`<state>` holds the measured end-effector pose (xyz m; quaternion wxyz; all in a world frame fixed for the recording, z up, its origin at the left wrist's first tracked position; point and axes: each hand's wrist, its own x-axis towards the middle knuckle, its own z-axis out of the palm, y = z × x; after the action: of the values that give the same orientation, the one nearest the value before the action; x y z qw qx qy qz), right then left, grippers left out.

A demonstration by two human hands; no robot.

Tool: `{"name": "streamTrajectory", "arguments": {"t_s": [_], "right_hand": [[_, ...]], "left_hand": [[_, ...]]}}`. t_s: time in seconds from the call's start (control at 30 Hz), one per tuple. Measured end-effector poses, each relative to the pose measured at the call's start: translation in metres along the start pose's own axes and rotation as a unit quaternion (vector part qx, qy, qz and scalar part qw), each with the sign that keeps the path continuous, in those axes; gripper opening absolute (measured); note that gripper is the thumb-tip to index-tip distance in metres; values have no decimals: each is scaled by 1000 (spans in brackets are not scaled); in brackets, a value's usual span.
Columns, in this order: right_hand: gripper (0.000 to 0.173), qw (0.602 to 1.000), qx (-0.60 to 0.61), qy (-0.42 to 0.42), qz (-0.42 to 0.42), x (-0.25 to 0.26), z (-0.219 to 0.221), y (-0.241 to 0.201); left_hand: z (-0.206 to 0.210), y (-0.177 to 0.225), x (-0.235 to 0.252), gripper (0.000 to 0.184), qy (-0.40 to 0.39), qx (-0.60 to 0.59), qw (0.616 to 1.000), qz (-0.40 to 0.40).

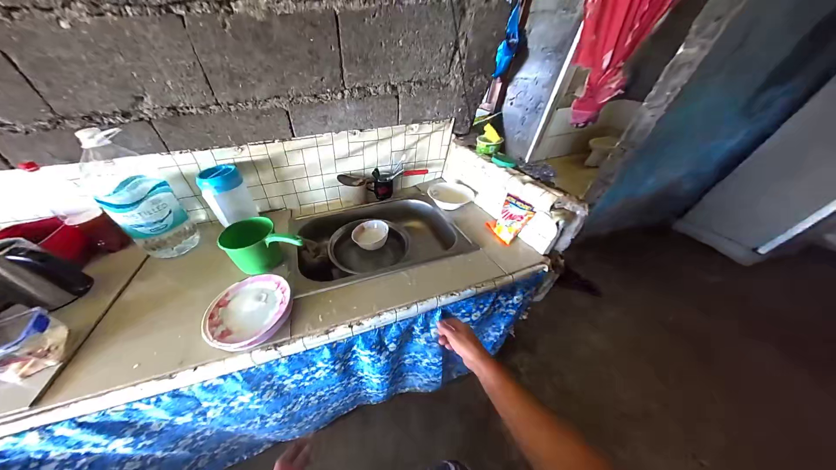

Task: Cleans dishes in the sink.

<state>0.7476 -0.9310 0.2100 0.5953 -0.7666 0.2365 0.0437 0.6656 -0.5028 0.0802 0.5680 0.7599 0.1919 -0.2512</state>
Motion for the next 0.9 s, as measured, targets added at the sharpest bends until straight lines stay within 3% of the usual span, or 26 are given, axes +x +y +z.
{"name": "streamTrajectory", "arguments": {"t_s": [0.2,0.3,0.4,0.57,0.7,0.8,0.9], "right_hand": [[47,995,-63,-36,-70,116,5,-94],[49,986,-110,-47,-118,177,3,-126],[52,986,-114,-61,-107,239,8,-146],[72,992,-79,-72,-63,331,29,-157],[81,989,-132,-47,-40,370,53,-162],[72,981,-186,-46,-9,375,62,-170],[48,968,-231,-90,37,373,64,-175]], "left_hand": [[27,211,28,39,-39,-39,983,178],[50,284,40,40,-38,-44,973,225],[78,341,63,37,-36,-67,972,223],[133,411,111,35,-27,-51,982,177],[162,435,151,34,-16,-87,988,126],[173,438,180,35,8,-131,989,69],[175,432,208,43,60,-165,984,26]]}}
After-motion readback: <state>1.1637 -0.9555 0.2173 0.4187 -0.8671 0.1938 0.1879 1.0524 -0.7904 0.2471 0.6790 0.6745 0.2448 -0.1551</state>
